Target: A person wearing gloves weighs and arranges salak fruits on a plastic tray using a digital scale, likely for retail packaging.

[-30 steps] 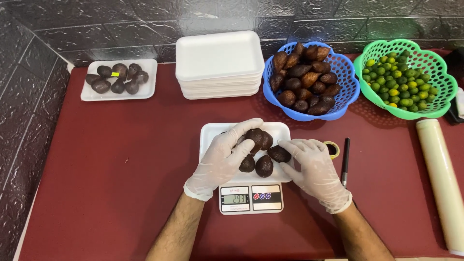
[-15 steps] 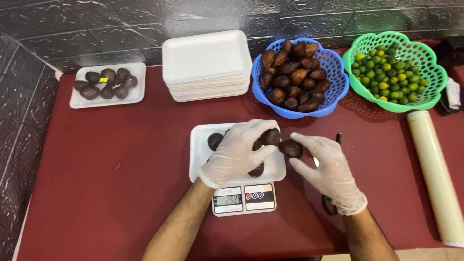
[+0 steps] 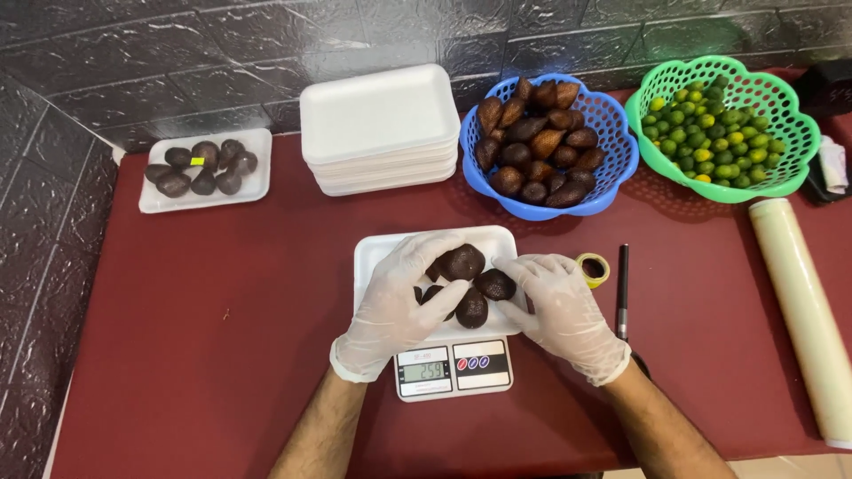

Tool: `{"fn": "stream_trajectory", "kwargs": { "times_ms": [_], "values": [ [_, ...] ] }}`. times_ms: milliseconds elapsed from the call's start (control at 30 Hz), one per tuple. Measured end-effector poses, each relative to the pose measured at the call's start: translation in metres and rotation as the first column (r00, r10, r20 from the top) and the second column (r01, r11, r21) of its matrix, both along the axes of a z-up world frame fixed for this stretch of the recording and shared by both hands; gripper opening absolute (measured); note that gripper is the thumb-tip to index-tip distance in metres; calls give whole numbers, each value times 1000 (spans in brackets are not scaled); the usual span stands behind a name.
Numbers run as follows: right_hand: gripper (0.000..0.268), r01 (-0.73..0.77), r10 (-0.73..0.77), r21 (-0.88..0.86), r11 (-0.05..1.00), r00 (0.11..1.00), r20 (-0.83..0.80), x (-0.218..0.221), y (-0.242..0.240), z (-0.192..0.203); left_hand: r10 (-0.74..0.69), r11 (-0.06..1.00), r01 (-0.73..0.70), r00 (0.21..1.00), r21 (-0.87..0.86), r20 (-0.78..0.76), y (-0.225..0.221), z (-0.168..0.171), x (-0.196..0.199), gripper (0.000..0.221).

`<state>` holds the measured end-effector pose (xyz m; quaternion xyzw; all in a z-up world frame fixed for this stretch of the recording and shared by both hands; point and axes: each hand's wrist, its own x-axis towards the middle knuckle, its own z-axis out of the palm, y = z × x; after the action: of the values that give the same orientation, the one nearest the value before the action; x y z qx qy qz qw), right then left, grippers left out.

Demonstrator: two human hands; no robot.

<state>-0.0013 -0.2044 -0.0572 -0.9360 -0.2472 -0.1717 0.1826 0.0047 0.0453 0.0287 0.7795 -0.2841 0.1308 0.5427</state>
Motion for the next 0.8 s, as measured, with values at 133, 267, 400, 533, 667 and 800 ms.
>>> {"fn": "stream_trajectory", "kwargs": {
  "times_ms": [133,267,400,533,667,800],
  "values": [
    [71,2,-2,12,1000,1000,-17,2,-6,21,8,1000,-8,999,22,41,4,6,8,47],
    [46,82,-86,253,964,996,2,23,-35,59,32,995,-32,999,91,9,-3,24,26,42],
    [25,298,-309,350,888,951,-26,73,-91,73,82,965,-101,993,241,88,-22,25,63,43],
    [28,515,-474,209,832,854,-215,143,-126,46,97,919,-123,991,374,87,-60,-8,122,45],
    [33,510,-518,-96,855,844,-138,188,-125,26,242,648,-432,898,627,369,-97,-56,177,48],
    [36,435,-487,-344,832,869,-81,225,-123,-6,248,517,-643,745,565,620,-114,-86,202,42]
  ]
}}
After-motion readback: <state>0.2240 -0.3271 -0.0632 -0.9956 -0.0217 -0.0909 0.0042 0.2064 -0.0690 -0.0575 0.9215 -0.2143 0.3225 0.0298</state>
